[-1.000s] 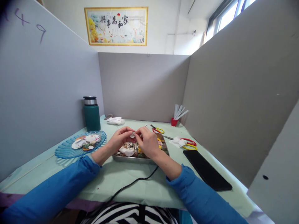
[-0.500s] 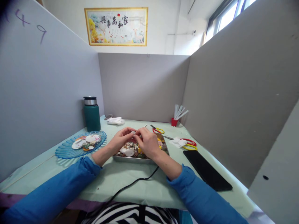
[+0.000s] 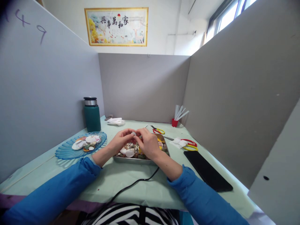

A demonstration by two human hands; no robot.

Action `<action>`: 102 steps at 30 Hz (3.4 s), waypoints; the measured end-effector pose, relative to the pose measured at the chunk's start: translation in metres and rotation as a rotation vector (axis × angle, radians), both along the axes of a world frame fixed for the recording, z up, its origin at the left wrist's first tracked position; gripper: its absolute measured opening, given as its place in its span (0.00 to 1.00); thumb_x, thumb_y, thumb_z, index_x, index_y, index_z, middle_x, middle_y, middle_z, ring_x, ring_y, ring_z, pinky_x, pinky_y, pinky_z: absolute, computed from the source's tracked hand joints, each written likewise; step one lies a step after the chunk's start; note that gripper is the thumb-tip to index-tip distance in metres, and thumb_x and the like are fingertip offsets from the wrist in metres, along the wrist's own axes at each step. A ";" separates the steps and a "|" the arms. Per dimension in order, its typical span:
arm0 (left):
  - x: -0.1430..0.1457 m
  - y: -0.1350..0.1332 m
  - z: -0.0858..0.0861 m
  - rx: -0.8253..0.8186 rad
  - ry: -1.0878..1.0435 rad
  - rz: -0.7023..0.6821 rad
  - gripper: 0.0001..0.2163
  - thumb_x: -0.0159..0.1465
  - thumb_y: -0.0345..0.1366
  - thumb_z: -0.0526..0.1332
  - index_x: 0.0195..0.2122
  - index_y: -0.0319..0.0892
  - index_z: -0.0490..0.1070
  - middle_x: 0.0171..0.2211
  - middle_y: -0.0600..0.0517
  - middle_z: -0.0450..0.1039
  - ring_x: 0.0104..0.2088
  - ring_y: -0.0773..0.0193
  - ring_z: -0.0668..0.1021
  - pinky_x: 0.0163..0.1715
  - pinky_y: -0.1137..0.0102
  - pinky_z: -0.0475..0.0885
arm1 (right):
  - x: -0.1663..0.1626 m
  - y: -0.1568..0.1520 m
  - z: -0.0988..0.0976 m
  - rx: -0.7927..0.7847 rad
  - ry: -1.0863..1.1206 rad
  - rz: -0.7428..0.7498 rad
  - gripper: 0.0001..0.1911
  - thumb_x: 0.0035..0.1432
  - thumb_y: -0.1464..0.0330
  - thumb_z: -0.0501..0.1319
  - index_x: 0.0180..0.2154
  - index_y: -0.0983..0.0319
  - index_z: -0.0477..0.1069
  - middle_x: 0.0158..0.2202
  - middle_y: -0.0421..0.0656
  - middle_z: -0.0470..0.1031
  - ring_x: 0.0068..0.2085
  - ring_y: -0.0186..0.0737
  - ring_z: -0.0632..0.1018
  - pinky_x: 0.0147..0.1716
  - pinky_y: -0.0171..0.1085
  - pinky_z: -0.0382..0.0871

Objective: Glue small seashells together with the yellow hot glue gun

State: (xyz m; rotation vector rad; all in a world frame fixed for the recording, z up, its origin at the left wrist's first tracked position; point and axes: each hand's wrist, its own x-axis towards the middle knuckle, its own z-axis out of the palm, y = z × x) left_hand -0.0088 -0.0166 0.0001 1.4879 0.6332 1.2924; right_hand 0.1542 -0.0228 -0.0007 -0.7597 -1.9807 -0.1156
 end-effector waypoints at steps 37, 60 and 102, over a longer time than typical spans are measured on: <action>-0.002 -0.002 0.002 -0.104 -0.127 -0.065 0.12 0.51 0.35 0.68 0.36 0.36 0.75 0.33 0.48 0.75 0.30 0.66 0.76 0.34 0.70 0.72 | 0.003 -0.003 0.000 0.164 -0.156 -0.137 0.09 0.63 0.68 0.53 0.40 0.61 0.71 0.38 0.45 0.74 0.36 0.38 0.74 0.34 0.34 0.63; -0.002 -0.002 0.009 -0.185 -0.179 0.067 0.12 0.51 0.33 0.67 0.36 0.34 0.73 0.30 0.48 0.74 0.25 0.66 0.77 0.31 0.69 0.72 | 0.055 0.015 0.007 -0.311 -0.627 -0.168 0.13 0.43 0.64 0.68 0.33 0.58 0.72 0.25 0.40 0.74 0.25 0.38 0.73 0.21 0.32 0.54; -0.012 0.012 0.001 -0.240 -0.371 0.017 0.11 0.55 0.28 0.64 0.40 0.34 0.73 0.31 0.47 0.76 0.25 0.67 0.78 0.30 0.72 0.76 | 0.035 -0.002 0.018 -0.819 0.079 0.263 0.12 0.50 0.64 0.62 0.37 0.63 0.71 0.20 0.36 0.65 0.19 0.28 0.65 0.16 0.28 0.62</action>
